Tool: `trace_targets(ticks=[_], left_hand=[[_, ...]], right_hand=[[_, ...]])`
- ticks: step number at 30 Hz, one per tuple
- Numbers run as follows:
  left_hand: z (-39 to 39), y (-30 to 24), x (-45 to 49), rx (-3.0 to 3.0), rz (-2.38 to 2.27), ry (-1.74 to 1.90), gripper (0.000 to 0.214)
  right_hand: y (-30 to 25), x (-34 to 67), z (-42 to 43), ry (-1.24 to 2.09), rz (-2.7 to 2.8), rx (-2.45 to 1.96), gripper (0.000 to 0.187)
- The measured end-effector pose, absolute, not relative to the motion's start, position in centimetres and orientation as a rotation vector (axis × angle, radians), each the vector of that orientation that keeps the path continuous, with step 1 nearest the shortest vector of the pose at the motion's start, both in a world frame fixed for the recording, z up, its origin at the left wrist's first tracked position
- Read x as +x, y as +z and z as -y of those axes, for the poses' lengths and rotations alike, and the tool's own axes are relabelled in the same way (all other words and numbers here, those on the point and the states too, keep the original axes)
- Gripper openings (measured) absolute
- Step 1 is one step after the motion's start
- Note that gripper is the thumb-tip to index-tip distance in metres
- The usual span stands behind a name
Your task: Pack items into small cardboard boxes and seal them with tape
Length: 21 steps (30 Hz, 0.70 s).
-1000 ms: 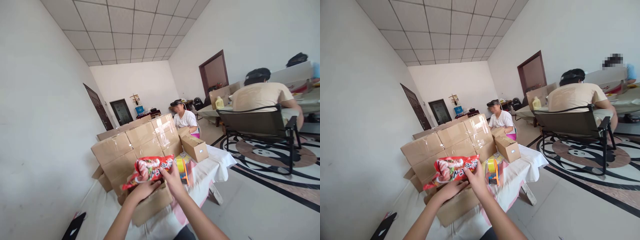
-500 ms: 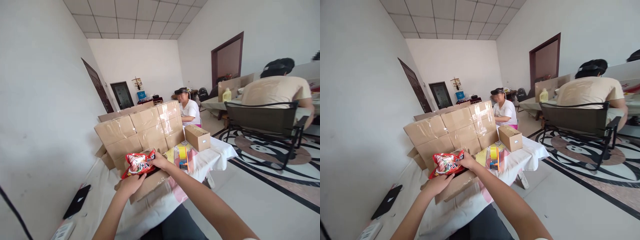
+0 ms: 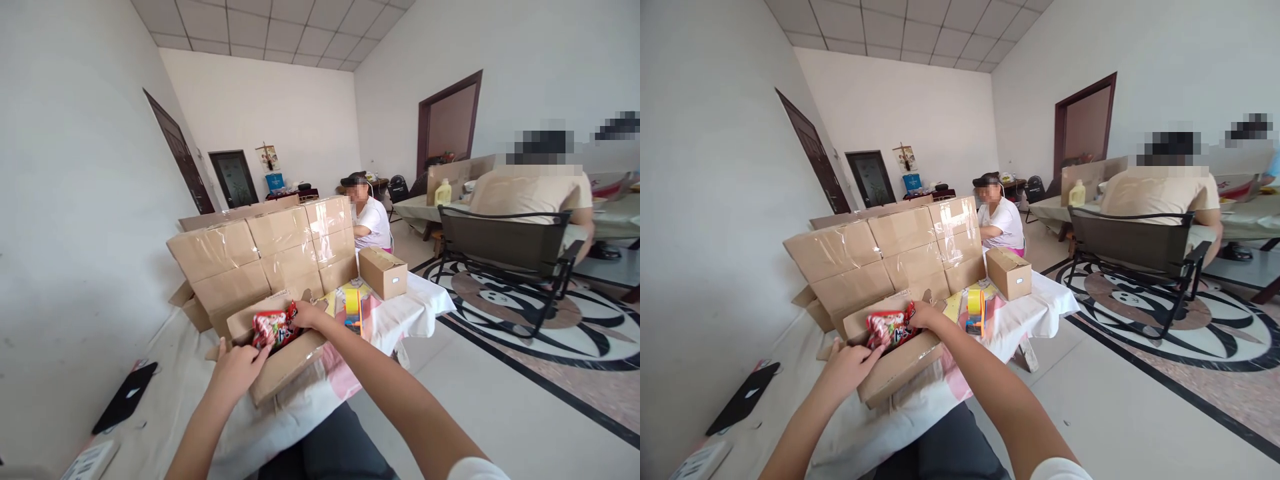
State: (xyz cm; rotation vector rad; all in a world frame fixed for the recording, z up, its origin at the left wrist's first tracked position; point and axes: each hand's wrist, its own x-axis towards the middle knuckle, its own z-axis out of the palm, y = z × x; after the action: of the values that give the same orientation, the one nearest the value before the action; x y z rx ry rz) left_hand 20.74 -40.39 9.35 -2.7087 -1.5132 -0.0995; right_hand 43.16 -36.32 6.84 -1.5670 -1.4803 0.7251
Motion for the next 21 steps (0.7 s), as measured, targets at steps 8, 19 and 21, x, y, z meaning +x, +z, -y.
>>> trace_targets(ticks=[8, 19, 21], left_hand=[[39.1, 4.6, 17.3, -2.78, 1.436, -0.579, 0.054], [39.8, 3.3, 18.4, -2.079, 1.84, -1.79, 0.087], [40.2, 3.3, 18.4, -1.989, 1.79, -2.028, 0.086]], right_hand=[[6.7, 40.5, 35.9, 0.706, 1.799, -1.79, 0.032], [7.0, 46.6, 40.6, 0.444, 1.176, -1.514, 0.036], [6.2, 47.8, 40.7, 0.67, 1.035, -1.44, 0.04]])
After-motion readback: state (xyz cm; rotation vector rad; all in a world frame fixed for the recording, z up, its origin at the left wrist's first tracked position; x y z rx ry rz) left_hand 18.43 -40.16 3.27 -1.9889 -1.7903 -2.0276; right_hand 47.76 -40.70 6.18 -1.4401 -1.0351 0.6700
